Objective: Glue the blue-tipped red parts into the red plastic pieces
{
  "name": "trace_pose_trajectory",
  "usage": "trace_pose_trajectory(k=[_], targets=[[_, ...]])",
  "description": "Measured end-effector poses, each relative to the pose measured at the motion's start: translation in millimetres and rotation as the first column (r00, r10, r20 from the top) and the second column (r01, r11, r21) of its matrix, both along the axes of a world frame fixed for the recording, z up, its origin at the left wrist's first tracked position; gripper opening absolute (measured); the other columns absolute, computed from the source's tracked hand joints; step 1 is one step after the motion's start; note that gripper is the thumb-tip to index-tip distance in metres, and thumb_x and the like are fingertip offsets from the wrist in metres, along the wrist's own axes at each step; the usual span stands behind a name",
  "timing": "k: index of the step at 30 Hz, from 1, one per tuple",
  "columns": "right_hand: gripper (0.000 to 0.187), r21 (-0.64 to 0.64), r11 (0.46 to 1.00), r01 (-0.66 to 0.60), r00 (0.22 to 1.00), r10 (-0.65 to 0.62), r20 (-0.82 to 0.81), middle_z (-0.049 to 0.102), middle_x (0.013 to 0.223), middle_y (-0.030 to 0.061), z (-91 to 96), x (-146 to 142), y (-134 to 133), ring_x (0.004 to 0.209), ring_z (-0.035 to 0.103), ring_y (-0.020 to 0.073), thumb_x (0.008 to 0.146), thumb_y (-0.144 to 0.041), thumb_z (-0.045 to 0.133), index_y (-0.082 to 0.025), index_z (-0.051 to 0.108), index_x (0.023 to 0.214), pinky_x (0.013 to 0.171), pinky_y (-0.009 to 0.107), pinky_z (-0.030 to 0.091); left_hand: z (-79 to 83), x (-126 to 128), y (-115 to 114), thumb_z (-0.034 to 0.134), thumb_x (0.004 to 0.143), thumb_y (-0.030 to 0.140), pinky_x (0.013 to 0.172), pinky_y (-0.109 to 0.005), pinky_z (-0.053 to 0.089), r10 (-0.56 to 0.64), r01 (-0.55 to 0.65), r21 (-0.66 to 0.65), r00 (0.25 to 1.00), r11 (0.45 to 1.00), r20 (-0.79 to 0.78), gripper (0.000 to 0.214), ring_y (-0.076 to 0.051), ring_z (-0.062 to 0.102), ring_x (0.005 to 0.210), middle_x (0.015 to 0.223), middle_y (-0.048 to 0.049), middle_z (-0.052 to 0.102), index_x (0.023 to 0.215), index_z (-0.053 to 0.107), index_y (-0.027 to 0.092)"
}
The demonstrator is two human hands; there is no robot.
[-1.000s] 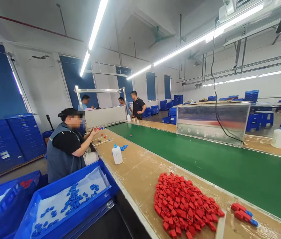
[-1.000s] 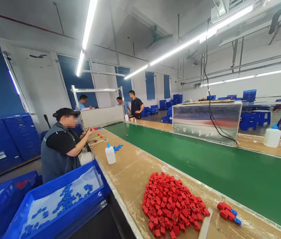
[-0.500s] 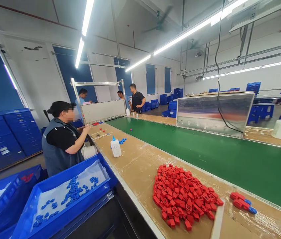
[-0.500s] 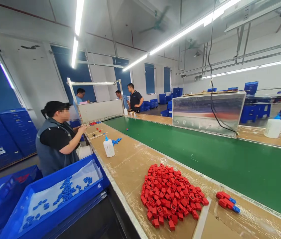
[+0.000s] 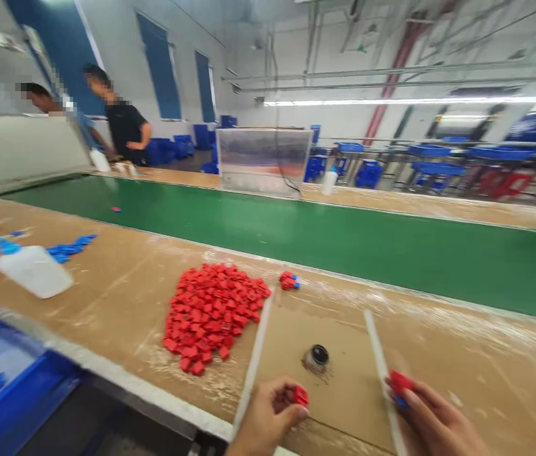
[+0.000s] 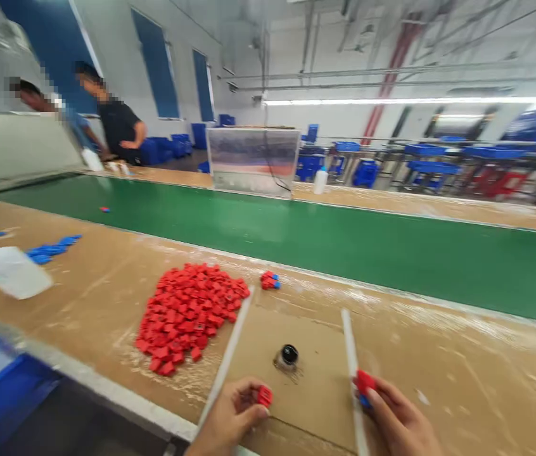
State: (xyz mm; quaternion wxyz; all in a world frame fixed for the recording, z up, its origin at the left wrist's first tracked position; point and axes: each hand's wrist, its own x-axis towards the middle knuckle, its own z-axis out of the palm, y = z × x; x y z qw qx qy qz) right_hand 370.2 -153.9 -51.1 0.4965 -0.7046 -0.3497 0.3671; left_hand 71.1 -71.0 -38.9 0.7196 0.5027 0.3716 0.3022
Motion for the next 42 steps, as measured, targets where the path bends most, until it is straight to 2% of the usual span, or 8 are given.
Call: trace_pose_trajectory(k=[2, 8, 11, 14, 17, 20, 36, 42], targets=[[0.052, 0.041, 0.997, -0.065, 0.993, 0.069, -0.097, 0.068, 0.105, 0.0115, 17.4, -13.5, 3.6, 0.092, 0.066, 0.0308, 0.076, -0.065, 0.066, -0.020, 0.069, 0.103, 0.078, 0.039, 0.057, 4.9, -4.1, 3.3, 0.072, 0.079, 0.037, 0.068, -0.020, 0.037, -0.053, 0.054, 0.041, 0.998, 0.998, -0.027, 0.031, -0.010, 0.049, 0.074, 0.080, -0.0018, 0.056, 0.093, 0.064, 0.010], [0.045, 0.140, 0.962, -0.236, 0.971, 0.239, -0.009, 0.067, 0.106, 0.0132, 51.7, -40.7, 38.1, 0.094, 0.065, 0.0248, 0.086, -0.053, 0.066, -0.015, 0.067, 0.109, 0.086, 0.037, 0.053, 11.1, -7.9, 6.0, 0.065, 0.086, 0.043, 0.073, -0.022, 0.037, -0.144, 0.151, 0.082, 0.986, 0.985, -0.081, 0.034, -0.012, 0.048, 0.080, 0.085, -0.0023, 0.054, 0.097, 0.061, 0.011], [0.044, 0.134, 0.942, -0.307, 0.951, 0.307, 0.023, 0.067, 0.103, 0.0129, 53.5, -47.4, 49.1, 0.091, 0.064, 0.0228, 0.088, -0.052, 0.064, -0.014, 0.066, 0.108, 0.080, 0.034, 0.054, 13.4, -7.6, 4.4, 0.063, 0.087, 0.043, 0.074, -0.022, 0.038, -0.147, 0.154, 0.078, 0.985, 0.985, -0.086, 0.034, -0.013, 0.048, 0.081, 0.086, -0.0026, 0.054, 0.098, 0.060, 0.011], [0.039, 0.144, 0.920, -0.365, 0.911, 0.320, 0.262, 0.066, 0.097, 0.0104, 53.0, -52.9, 57.3, 0.084, 0.063, 0.0205, 0.091, -0.048, 0.061, -0.014, 0.065, 0.109, 0.076, 0.032, 0.052, 15.4, -8.2, 2.6, 0.063, 0.087, 0.043, 0.073, -0.022, 0.038, -0.140, 0.148, 0.084, 0.986, 0.985, -0.089, 0.033, -0.012, 0.047, 0.079, 0.085, -0.0023, 0.053, 0.097, 0.060, 0.011], [0.026, 0.136, 0.875, -0.465, 0.784, 0.336, 0.522, 0.064, 0.096, 0.0078, 57.6, -57.7, 62.2, 0.081, 0.059, 0.0180, 0.096, -0.040, 0.058, -0.017, 0.064, 0.108, 0.074, 0.030, 0.048, 16.6, -8.3, 1.6, 0.064, 0.087, 0.043, 0.071, -0.022, 0.037, -0.133, 0.140, 0.083, 0.988, 0.987, -0.080, 0.033, -0.012, 0.047, 0.078, 0.084, -0.0023, 0.053, 0.096, 0.060, 0.011], [0.019, 0.114, 0.831, -0.544, 0.682, 0.359, 0.637, 0.062, 0.097, 0.0073, 65.7, -62.3, 64.0, 0.084, 0.058, 0.0182, 0.099, -0.034, 0.054, -0.018, 0.062, 0.106, 0.074, 0.029, 0.047, 17.7, -7.4, 1.2, 0.064, 0.086, 0.043, 0.071, -0.022, 0.038, -0.131, 0.137, 0.074, 0.988, 0.988, -0.082, 0.034, -0.012, 0.048, 0.078, 0.084, -0.0028, 0.054, 0.096, 0.061, 0.011], [0.013, 0.064, 0.774, -0.630, 0.466, 0.310, 0.829, 0.057, 0.097, 0.0031, 74.4, -72.7, 66.6, 0.084, 0.056, 0.0159, 0.097, -0.014, 0.054, -0.020, 0.058, 0.107, 0.072, 0.027, 0.044, 21.5, -7.1, -0.5, 0.064, 0.087, 0.044, 0.072, -0.023, 0.039, -0.151, 0.158, 0.088, 0.985, 0.983, -0.082, 0.035, -0.012, 0.049, 0.079, 0.085, -0.0038, 0.056, 0.097, 0.062, 0.011], [0.013, 0.062, 0.772, -0.633, 0.447, 0.298, 0.844, 0.057, 0.098, 0.0034, 76.9, -74.1, 67.3, 0.085, 0.056, 0.0160, 0.097, -0.015, 0.054, -0.019, 0.057, 0.109, 0.073, 0.028, 0.044, 24.2, -7.4, -1.2, 0.064, 0.087, 0.045, 0.071, -0.023, 0.039, -0.148, 0.156, 0.090, 0.985, 0.984, -0.092, 0.034, -0.013, 0.050, 0.078, 0.085, -0.0038, 0.057, 0.096, 0.063, 0.012]])
